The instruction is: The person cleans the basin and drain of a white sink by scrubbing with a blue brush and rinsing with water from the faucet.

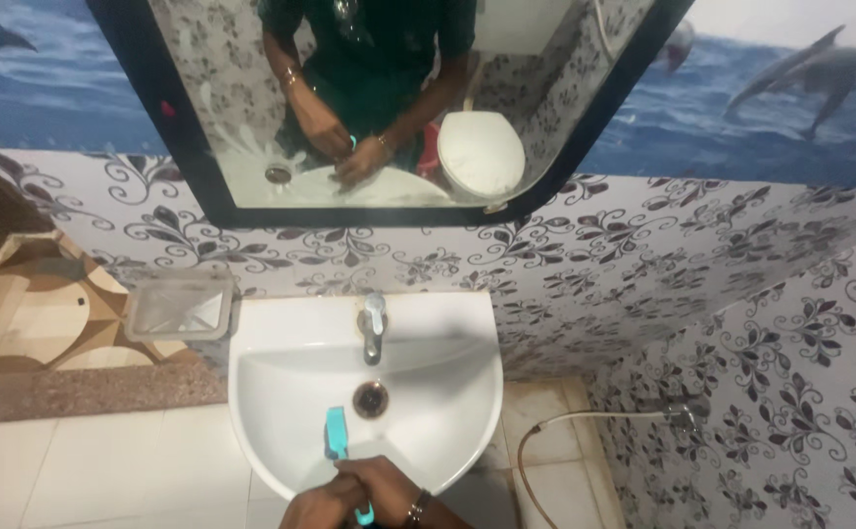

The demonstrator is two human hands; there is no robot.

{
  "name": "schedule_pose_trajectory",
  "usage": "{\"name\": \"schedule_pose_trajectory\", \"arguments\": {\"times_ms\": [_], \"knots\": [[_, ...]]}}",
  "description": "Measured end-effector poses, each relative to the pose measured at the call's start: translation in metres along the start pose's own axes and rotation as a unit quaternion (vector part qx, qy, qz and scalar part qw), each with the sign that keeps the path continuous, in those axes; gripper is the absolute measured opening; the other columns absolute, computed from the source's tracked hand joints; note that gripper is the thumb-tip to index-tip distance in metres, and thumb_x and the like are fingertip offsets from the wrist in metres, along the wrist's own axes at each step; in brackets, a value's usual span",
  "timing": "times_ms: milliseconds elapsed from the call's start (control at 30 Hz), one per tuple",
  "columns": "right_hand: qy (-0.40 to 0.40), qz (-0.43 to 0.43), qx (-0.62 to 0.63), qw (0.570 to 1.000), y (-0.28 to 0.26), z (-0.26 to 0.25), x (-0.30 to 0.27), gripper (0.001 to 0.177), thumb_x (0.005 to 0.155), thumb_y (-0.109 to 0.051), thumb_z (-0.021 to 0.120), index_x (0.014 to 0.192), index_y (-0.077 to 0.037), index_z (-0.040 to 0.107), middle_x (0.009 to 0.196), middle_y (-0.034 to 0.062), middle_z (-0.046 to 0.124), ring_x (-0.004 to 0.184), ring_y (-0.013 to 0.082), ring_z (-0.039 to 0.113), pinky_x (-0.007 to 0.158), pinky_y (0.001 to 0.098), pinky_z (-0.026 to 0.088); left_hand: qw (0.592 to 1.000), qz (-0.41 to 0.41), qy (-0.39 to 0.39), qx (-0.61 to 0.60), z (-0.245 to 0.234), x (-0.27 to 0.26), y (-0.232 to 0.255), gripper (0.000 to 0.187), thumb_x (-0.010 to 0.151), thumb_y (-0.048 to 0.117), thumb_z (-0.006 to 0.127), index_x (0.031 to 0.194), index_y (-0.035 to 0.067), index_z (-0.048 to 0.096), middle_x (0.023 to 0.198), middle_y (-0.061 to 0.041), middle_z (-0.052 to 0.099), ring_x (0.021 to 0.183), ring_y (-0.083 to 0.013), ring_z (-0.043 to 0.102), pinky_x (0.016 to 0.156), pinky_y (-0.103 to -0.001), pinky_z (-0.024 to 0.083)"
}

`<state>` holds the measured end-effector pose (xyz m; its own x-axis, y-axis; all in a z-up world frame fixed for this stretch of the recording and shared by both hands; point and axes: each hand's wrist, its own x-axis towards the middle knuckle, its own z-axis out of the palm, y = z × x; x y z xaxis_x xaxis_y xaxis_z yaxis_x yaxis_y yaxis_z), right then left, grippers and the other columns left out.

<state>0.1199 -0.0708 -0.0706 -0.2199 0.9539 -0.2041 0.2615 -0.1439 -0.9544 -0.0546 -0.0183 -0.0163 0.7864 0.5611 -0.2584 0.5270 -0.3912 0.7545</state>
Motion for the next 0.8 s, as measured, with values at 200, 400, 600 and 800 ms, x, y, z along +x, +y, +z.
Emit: {"name": "schedule_pose_trajectory", "arguments": {"times_ms": [200,400,600,800], "knots": [[0.04,0.048,0.052,0.997,0.005,-0.01,0.025,0.028,0.105,-0.008,0.054,0.126,-0.001,0.07,0.096,0.0093,0.075,0.082,0.0117,0.067,0.071,0.0263,0.052,0.992,0.069,0.108,0.018,-0.013,0.006,0.021,0.03,0.067,-0.001,0.073,0.095,0.006,0.073,0.095,-0.014,0.071,0.093,-0.0352,0.071,0.079,-0.043,0.057],[0.086,-0.036,-0.133,0.987,0.006,-0.022,0.03,0.037,0.095,-0.005,0.061,0.132,-0.001,0.066,0.101,0.0161,0.074,0.086,0.0177,0.071,0.074,0.0285,0.055,0.983,0.089,0.161,0.01,-0.01,0.016,0.025,0.024,0.066,-0.006,0.066,0.088,0.004,0.066,0.098,-0.014,0.067,0.089,-0.0365,0.069,0.077,-0.044,0.058],[0.005,-0.076,-0.089,0.993,-0.014,-0.017,-0.013,0.046,0.086,-0.001,0.068,0.131,0.003,0.062,0.103,0.0212,0.074,0.095,0.026,0.073,0.083,0.0352,0.056,0.989,0.119,0.083,0.031,0.039,0.01,-0.012,0.026,0.067,0.003,0.076,0.09,0.004,0.064,0.101,-0.016,0.063,0.091,-0.0378,0.068,0.077,-0.047,0.056],[0.05,-0.113,-0.182,0.975,0.006,-0.018,-0.003,0.042,0.084,-0.006,0.068,0.124,0.004,0.067,0.097,0.0231,0.074,0.092,0.0304,0.072,0.078,0.036,0.057,0.991,0.101,0.09,0.013,0.031,0.011,-0.008,0.031,0.064,0.0,0.077,0.092,0.004,0.065,0.099,-0.016,0.064,0.093,-0.0387,0.068,0.079,-0.047,0.057]]}}
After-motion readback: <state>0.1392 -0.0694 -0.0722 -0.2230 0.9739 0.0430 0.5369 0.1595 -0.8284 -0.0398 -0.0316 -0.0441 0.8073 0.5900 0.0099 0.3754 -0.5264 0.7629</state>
